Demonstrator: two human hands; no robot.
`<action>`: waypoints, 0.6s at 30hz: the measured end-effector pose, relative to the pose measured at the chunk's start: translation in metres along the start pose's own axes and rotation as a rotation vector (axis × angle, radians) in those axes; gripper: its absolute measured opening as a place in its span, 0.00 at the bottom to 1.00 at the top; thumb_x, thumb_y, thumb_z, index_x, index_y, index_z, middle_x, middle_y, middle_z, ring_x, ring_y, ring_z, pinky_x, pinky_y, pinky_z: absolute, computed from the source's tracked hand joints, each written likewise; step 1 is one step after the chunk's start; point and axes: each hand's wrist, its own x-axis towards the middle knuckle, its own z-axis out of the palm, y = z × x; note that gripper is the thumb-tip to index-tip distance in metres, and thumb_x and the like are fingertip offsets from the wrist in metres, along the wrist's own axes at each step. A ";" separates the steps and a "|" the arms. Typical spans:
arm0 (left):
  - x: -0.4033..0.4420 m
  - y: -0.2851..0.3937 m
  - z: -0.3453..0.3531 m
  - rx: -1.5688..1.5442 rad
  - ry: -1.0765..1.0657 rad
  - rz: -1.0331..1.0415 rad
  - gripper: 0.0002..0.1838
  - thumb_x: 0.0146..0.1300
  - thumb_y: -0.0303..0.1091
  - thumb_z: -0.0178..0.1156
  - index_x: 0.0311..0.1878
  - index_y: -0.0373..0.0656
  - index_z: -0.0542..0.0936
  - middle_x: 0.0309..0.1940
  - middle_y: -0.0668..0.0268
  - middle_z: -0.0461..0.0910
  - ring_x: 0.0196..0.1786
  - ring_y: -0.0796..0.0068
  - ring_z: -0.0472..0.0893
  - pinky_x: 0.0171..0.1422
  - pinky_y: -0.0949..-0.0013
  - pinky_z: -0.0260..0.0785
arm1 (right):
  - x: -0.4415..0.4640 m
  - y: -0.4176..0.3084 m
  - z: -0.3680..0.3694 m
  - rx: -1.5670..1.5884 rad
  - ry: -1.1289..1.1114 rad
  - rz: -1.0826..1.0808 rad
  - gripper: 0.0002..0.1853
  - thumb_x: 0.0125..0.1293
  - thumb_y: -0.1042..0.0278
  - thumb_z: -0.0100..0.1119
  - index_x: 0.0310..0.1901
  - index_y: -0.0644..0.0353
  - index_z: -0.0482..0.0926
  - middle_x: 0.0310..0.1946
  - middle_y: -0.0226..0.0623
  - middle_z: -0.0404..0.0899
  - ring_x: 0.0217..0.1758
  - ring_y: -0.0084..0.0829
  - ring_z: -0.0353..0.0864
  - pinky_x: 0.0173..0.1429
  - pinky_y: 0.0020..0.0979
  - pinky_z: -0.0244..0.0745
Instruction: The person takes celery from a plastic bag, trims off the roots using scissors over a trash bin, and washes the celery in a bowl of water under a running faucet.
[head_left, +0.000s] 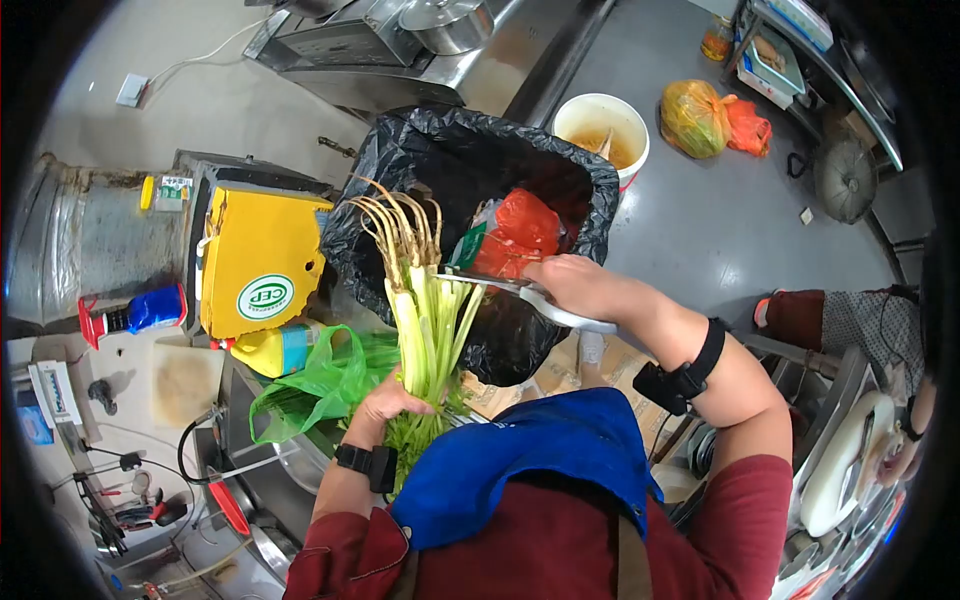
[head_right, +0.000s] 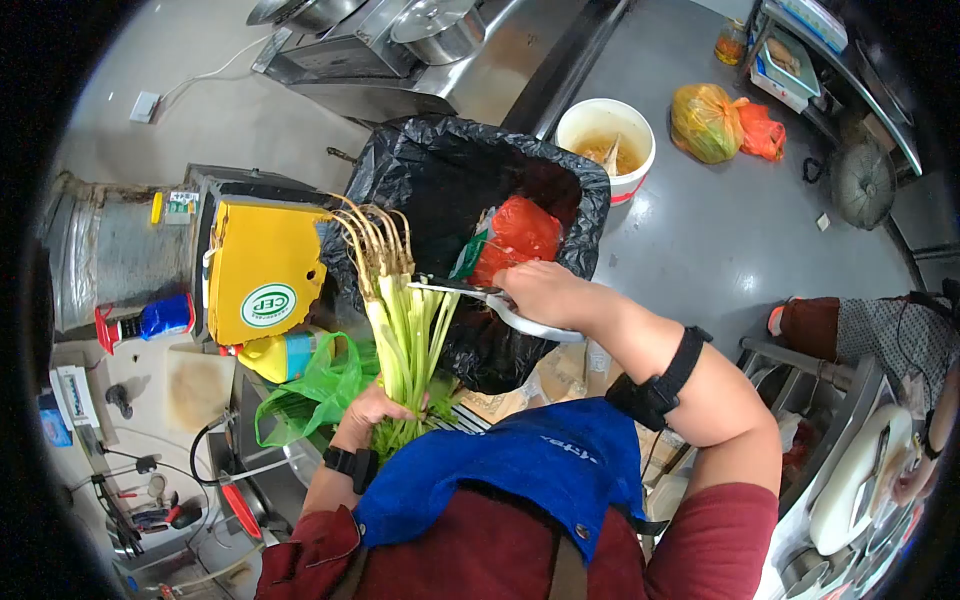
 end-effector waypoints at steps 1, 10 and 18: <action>0.000 0.000 0.002 0.007 -0.004 -0.006 0.33 0.31 0.20 0.69 0.49 0.39 0.73 0.36 0.67 0.78 0.38 0.73 0.77 0.46 0.68 0.71 | 0.002 0.004 -0.002 0.006 0.006 0.005 0.10 0.55 0.68 0.51 0.35 0.65 0.75 0.31 0.52 0.77 0.40 0.47 0.77 0.43 0.42 0.69; 0.003 0.003 0.017 -0.026 -0.062 -0.092 0.33 0.29 0.22 0.69 0.47 0.39 0.72 0.31 0.62 0.77 0.34 0.69 0.78 0.38 0.62 0.75 | 0.016 0.008 -0.011 0.182 -0.096 -0.242 0.09 0.52 0.69 0.53 0.35 0.61 0.78 0.31 0.48 0.78 0.39 0.46 0.77 0.42 0.41 0.71; 0.011 -0.003 0.001 -0.038 0.037 -0.053 0.34 0.28 0.22 0.69 0.47 0.38 0.72 0.32 0.63 0.78 0.34 0.68 0.78 0.39 0.62 0.74 | 0.010 0.018 0.022 -0.104 0.020 0.132 0.11 0.54 0.60 0.52 0.31 0.58 0.78 0.31 0.45 0.78 0.39 0.45 0.78 0.41 0.43 0.72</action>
